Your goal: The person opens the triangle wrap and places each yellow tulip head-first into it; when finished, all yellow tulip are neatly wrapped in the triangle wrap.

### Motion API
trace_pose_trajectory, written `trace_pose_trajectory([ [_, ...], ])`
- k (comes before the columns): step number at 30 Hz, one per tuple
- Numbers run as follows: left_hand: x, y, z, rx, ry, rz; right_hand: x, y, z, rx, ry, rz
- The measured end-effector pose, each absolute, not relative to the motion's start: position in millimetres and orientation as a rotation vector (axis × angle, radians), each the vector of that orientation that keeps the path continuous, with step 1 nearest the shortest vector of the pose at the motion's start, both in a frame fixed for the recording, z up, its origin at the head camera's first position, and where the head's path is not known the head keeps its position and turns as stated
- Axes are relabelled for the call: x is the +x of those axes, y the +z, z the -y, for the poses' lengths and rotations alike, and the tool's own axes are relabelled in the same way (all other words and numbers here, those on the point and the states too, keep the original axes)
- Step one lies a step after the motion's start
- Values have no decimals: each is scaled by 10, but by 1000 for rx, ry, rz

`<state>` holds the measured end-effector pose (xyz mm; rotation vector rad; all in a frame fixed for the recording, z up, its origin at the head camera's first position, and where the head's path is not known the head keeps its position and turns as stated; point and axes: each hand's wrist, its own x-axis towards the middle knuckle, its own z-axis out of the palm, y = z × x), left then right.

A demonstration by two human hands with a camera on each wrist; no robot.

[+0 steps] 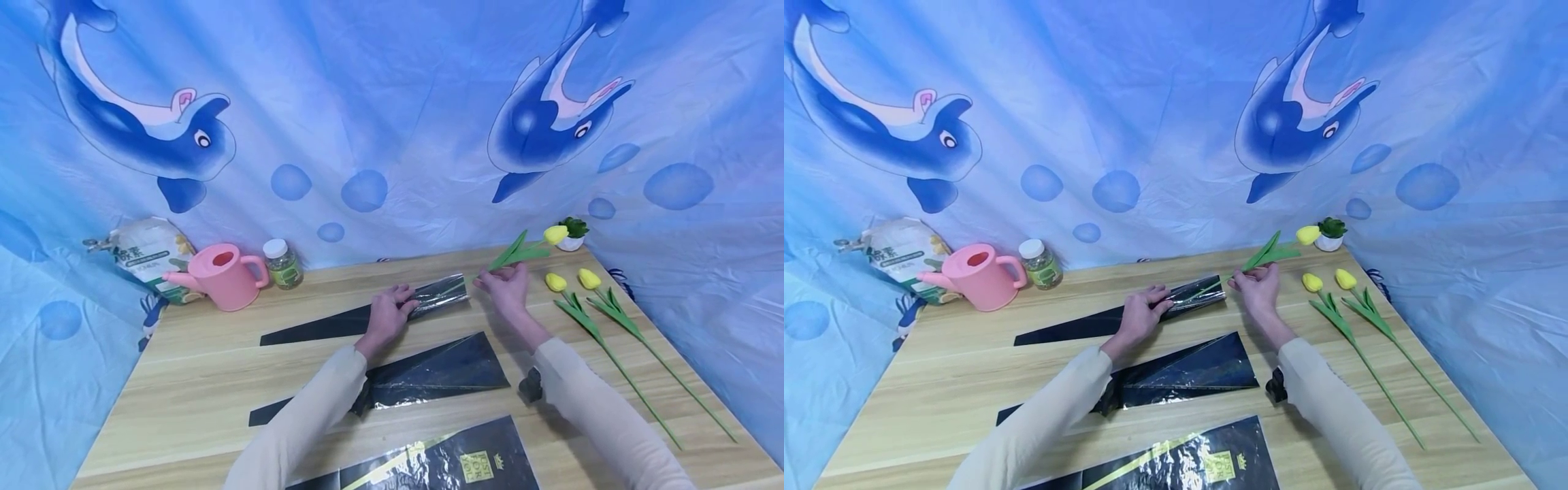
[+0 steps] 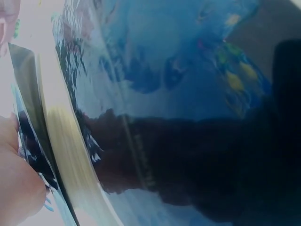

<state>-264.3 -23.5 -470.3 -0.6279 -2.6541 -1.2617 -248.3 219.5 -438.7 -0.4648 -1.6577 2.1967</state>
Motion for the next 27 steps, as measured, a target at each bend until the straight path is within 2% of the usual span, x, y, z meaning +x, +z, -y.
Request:
trace_pose_trajectory([
  [27,-2663,-4756,212,-622,-1254,2644,-2422,-4501,-2242,-491,2154,1774],
])
